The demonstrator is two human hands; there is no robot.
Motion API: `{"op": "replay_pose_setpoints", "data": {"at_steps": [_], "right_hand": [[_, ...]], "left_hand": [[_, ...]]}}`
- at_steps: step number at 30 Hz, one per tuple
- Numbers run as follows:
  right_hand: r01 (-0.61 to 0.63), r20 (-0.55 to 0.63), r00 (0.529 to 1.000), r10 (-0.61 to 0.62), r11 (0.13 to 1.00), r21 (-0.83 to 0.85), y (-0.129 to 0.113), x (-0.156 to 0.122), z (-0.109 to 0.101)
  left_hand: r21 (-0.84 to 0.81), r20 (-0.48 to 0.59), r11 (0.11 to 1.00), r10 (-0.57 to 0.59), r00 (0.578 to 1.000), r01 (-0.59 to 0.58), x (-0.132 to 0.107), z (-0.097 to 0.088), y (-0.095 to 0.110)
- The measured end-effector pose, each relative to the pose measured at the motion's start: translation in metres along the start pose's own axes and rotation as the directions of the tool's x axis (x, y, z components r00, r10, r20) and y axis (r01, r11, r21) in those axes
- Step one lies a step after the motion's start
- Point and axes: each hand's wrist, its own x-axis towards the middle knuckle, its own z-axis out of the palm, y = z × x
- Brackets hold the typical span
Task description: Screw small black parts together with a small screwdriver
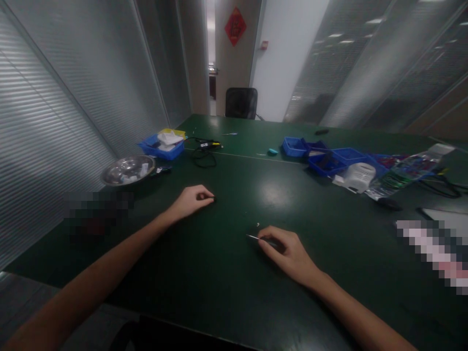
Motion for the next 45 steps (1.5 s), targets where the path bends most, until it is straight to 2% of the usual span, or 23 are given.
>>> {"op": "replay_pose_setpoints", "data": {"at_steps": [2,4,6,8,15,26,31,36,40,43,45], "right_hand": [[0.02,-0.007,1.0,-0.02,1.0,-0.021,0.002,-0.001,0.001],[0.041,-0.006,0.999,-0.041,0.998,-0.045,0.004,-0.002,0.0],[0.059,0.005,0.998,-0.059,0.996,-0.067,0.006,-0.004,-0.002],[0.079,0.02,0.997,-0.078,0.994,-0.081,0.007,-0.005,-0.004],[0.093,0.103,0.991,-0.079,0.987,-0.132,0.005,-0.003,-0.002],[0.094,0.12,0.99,-0.072,0.979,-0.182,0.009,-0.004,0.003],[0.091,0.108,0.991,-0.074,0.983,-0.161,0.01,-0.003,0.005],[0.013,-0.033,0.999,-0.013,1.0,0.0,0.007,0.0,0.001],[-0.004,-0.02,1.0,0.005,1.0,0.011,0.005,0.001,0.0],[0.0,-0.008,1.0,0.0,1.0,0.009,0.005,-0.001,-0.001],[0.0,-0.007,1.0,0.0,1.0,0.008,0.004,-0.002,-0.002]], "left_hand": [[-0.083,0.141,0.99,0.126,0.982,-0.115,-0.015,0.026,0.038],[-0.148,0.234,0.972,0.211,0.949,-0.18,-0.028,0.048,0.069],[-0.16,0.277,0.962,0.258,0.926,-0.22,-0.038,0.062,0.087],[-0.148,0.288,0.959,0.275,0.917,-0.241,-0.043,0.07,0.094],[-0.13,0.296,0.956,0.292,0.909,-0.264,-0.042,0.07,0.091],[-0.129,0.286,0.947,0.321,0.903,-0.295,-0.043,0.073,0.09],[-0.133,0.292,0.944,0.329,0.898,-0.303,-0.042,0.071,0.089],[-0.126,0.314,0.951,0.308,0.898,-0.282,-0.04,0.067,0.091],[-0.104,0.323,0.949,0.314,0.893,-0.296,-0.04,0.065,0.093],[-0.043,0.34,0.936,0.342,0.876,-0.349,-0.044,0.064,0.094],[0.021,0.367,0.905,0.388,0.846,-0.424,-0.048,0.065,0.095]]}}
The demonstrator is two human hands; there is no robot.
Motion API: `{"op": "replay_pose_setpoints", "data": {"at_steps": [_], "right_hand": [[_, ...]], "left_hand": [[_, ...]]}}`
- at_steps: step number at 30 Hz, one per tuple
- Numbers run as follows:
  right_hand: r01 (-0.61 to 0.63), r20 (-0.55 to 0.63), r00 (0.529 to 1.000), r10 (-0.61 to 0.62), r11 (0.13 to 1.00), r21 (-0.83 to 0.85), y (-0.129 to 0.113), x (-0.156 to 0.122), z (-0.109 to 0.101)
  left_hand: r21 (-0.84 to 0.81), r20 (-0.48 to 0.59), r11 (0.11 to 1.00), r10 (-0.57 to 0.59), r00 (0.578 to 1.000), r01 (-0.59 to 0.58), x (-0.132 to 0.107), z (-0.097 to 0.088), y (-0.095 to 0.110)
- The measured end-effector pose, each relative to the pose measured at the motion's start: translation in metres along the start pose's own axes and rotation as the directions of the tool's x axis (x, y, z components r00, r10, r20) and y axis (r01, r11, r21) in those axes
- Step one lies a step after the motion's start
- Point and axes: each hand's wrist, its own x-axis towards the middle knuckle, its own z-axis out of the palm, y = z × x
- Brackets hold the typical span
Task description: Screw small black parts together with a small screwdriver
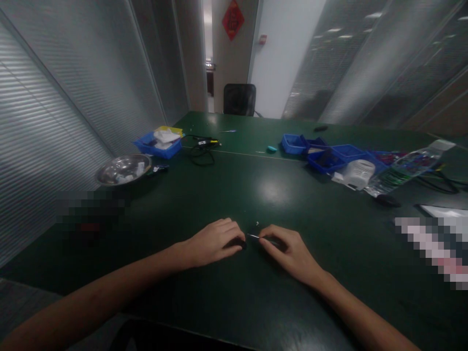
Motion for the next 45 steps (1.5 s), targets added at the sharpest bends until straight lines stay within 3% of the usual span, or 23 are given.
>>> {"op": "replay_pose_setpoints", "data": {"at_steps": [3,6,8,11,13,15,17,19,23,27,29,32,34,39,45], "right_hand": [[-0.008,-0.003,1.0,0.008,1.0,-0.003,-0.001,0.0,-0.002],[-0.014,0.003,1.0,0.014,1.0,-0.008,-0.002,0.0,-0.003],[-0.013,0.01,1.0,0.013,1.0,-0.016,-0.003,0.0,-0.003],[-0.009,0.018,1.0,0.009,1.0,-0.026,-0.002,0.0,-0.003],[-0.01,0.026,1.0,0.01,1.0,-0.025,-0.002,0.0,-0.004],[-0.012,0.032,0.999,0.012,1.0,-0.021,-0.001,-0.001,-0.004],[-0.012,0.034,0.999,0.013,1.0,-0.019,0.0,-0.001,-0.004],[-0.014,0.034,0.999,0.015,1.0,-0.022,0.0,-0.001,-0.003],[-0.018,0.033,0.999,0.019,1.0,-0.026,-0.001,-0.002,-0.003],[-0.027,0.029,0.999,0.028,0.999,-0.022,-0.002,-0.002,-0.003],[-0.038,0.035,0.999,0.039,0.999,-0.021,-0.003,-0.001,-0.004],[-0.027,0.041,0.999,0.028,0.999,-0.028,-0.003,-0.001,-0.004],[-0.022,0.036,0.999,0.023,0.999,-0.035,-0.003,-0.001,-0.004],[-0.023,0.028,0.999,0.024,0.999,-0.039,-0.005,-0.001,-0.004],[-0.013,0.029,0.999,0.014,0.999,-0.035,-0.005,-0.002,-0.004]], "left_hand": [[0.129,0.065,0.986,0.097,0.993,-0.105,-0.002,0.0,0.0],[0.188,0.088,0.972,0.124,0.988,-0.139,-0.003,-0.012,-0.016],[0.202,0.049,0.976,0.067,0.997,-0.076,-0.006,-0.028,-0.04],[0.237,-0.102,0.963,-0.104,0.989,0.126,-0.017,-0.06,-0.096],[0.28,-0.252,0.916,-0.218,0.943,0.286,-0.029,-0.081,-0.138],[0.29,-0.406,0.846,-0.315,0.858,0.447,-0.041,-0.097,-0.175],[0.27,-0.517,0.784,-0.371,0.771,0.558,-0.052,-0.107,-0.201],[0.257,-0.566,0.754,-0.39,0.726,0.605,-0.059,-0.11,-0.215],[0.188,-0.588,0.757,-0.423,0.689,0.626,-0.065,-0.11,-0.216],[0.109,-0.637,0.749,-0.452,0.625,0.653,-0.08,-0.128,-0.211],[0.1,-0.572,0.743,-0.501,0.649,0.661,-0.091,-0.142,-0.209],[0.006,-0.31,0.753,-0.624,0.717,0.658,-0.107,-0.156,-0.21],[-0.037,-0.208,0.759,-0.642,0.738,0.65,-0.114,-0.158,-0.214],[-0.051,-0.216,0.743,-0.66,0.719,0.667,-0.116,-0.153,-0.221],[-0.099,-0.274,0.74,-0.663,0.697,0.665,-0.111,-0.152,-0.21]]}}
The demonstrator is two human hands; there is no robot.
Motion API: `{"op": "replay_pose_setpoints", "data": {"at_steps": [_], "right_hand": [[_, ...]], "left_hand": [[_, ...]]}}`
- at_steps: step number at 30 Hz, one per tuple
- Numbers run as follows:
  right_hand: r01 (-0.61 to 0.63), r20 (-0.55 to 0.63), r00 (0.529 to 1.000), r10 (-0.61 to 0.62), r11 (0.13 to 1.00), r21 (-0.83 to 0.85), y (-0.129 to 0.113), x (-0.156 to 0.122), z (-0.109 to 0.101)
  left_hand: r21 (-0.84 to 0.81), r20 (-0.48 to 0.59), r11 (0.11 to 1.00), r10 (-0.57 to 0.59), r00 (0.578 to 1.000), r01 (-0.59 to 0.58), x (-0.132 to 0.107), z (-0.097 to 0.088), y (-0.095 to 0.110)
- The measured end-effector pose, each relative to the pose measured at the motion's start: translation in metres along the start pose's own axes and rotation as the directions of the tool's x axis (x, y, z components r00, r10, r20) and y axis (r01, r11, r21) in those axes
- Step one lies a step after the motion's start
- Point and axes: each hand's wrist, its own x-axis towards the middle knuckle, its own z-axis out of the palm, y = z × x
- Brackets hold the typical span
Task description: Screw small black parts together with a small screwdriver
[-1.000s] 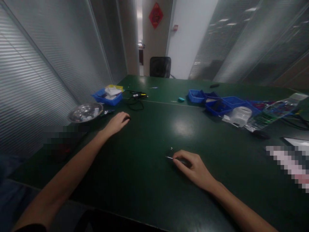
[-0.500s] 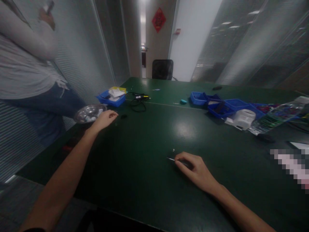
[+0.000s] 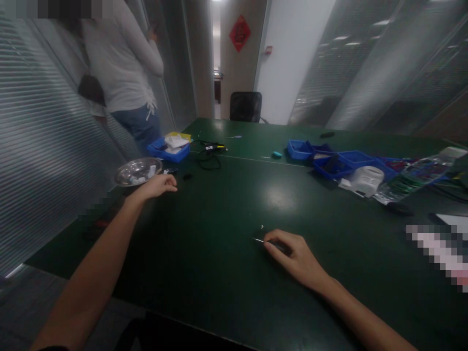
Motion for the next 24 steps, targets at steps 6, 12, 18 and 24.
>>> {"op": "replay_pose_setpoints", "data": {"at_steps": [6,12,18,24], "right_hand": [[0.007,0.003,1.0,-0.007,1.0,-0.001,0.002,-0.001,0.001],[0.001,0.018,1.0,-0.001,1.0,0.013,0.002,-0.001,0.0],[0.004,0.01,1.0,-0.004,1.0,0.01,0.002,0.0,0.001],[0.023,0.009,1.0,-0.023,1.0,-0.004,0.005,0.001,0.0]], "left_hand": [[-0.34,-0.206,0.94,-0.095,0.974,0.02,0.003,0.015,0.018],[-0.504,-0.391,0.863,-0.177,0.903,-0.049,0.017,0.036,0.027],[-0.396,-0.435,0.918,-0.178,0.883,-0.009,0.026,0.045,0.025],[-0.088,-0.555,0.993,0.018,0.832,-0.081,0.026,0.053,0.031]]}}
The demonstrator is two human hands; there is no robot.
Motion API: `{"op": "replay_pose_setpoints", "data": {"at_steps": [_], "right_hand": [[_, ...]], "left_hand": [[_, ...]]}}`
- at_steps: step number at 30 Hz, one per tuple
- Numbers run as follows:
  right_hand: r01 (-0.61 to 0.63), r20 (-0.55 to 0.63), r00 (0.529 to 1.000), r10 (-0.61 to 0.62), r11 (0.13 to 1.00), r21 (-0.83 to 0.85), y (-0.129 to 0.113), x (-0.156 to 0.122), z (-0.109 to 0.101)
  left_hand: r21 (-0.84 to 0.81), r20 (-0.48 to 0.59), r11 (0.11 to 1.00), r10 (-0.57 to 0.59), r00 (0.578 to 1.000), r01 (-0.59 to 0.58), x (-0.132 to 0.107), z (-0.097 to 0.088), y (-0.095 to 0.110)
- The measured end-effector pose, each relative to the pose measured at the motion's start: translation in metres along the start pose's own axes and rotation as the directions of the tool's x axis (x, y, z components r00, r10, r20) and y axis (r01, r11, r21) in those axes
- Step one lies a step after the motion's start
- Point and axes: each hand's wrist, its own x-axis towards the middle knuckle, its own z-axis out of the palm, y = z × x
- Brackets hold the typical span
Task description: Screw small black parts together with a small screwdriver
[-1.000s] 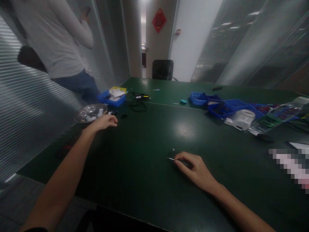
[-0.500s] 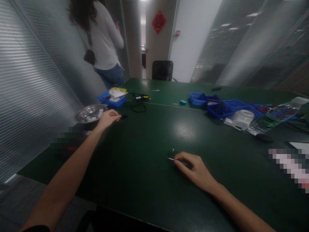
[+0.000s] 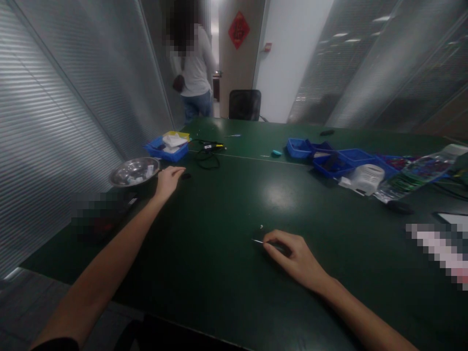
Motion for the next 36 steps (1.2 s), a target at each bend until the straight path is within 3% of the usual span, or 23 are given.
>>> {"op": "replay_pose_setpoints", "data": {"at_steps": [3,12,20,26,32,36], "right_hand": [[-0.002,0.003,1.0,0.002,1.0,-0.003,0.0,0.0,0.0],[-0.014,0.01,1.0,0.014,1.0,0.003,0.0,0.0,0.001],[-0.015,0.017,1.0,0.015,1.0,0.009,0.001,0.0,0.001],[-0.018,0.016,1.0,0.018,1.0,0.005,0.001,0.0,0.001],[-0.021,0.015,1.0,0.021,1.0,0.01,-0.002,0.001,0.001],[-0.025,0.022,0.999,0.025,1.0,0.013,-0.002,0.001,0.001]], "left_hand": [[0.071,-0.037,0.996,0.056,0.998,-0.053,-0.001,0.002,0.001],[0.074,-0.021,0.997,-0.021,1.0,0.022,0.0,0.007,0.001],[-0.056,-0.044,0.987,-0.153,0.987,0.15,0.001,0.01,0.004],[-0.024,-0.042,0.987,-0.162,0.986,0.161,0.0,0.011,0.007],[0.063,-0.034,0.991,-0.113,0.993,0.115,0.001,0.014,-0.004],[0.062,-0.007,0.982,-0.18,0.984,0.181,0.002,0.016,-0.01]]}}
